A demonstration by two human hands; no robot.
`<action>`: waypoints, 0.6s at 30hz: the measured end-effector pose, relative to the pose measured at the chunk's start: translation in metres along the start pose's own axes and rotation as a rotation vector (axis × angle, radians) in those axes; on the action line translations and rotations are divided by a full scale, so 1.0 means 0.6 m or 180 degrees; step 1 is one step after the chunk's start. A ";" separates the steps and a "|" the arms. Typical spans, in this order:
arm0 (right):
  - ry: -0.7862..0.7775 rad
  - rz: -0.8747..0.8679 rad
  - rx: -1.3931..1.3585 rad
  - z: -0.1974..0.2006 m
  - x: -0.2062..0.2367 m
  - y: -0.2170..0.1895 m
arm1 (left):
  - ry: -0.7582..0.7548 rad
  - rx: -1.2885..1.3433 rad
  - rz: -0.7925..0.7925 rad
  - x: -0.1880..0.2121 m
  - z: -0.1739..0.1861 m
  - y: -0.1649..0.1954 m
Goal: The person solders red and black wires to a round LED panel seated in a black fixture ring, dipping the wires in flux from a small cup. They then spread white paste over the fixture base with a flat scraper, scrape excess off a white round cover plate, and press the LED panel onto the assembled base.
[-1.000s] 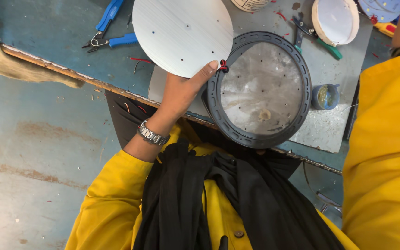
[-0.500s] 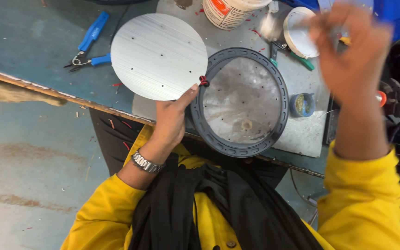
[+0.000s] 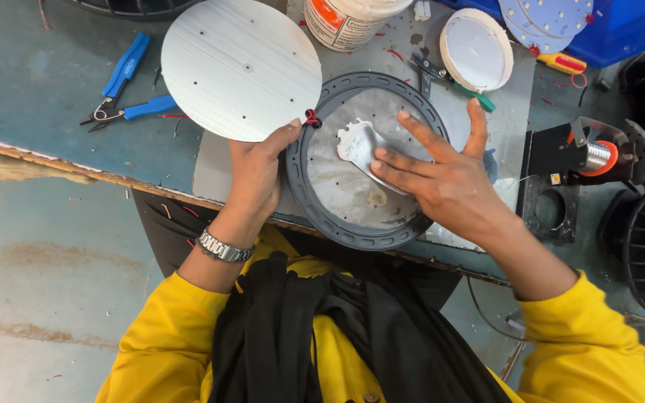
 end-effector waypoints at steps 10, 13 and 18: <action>-0.0806 0.0146 0.0347 0.035 0.024 -0.005 | 0.0045 0.0046 -0.0022 -0.002 0.006 0.002; -0.0853 0.0169 0.0324 0.045 0.025 -0.009 | -0.0082 0.0038 -0.0002 -0.002 0.004 0.006; -0.1045 0.0247 0.0369 0.052 0.028 -0.015 | -0.0096 0.0043 0.0087 -0.001 0.002 0.010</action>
Point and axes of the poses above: each hand's wrist, its own x-axis away from the middle knuckle, its own z-axis out of the back of the hand, y = z × x, the point moved 7 cm from there along -x, towards the middle knuckle, and after that the axes turned 2 degrees about z, right-handed, at the moved point
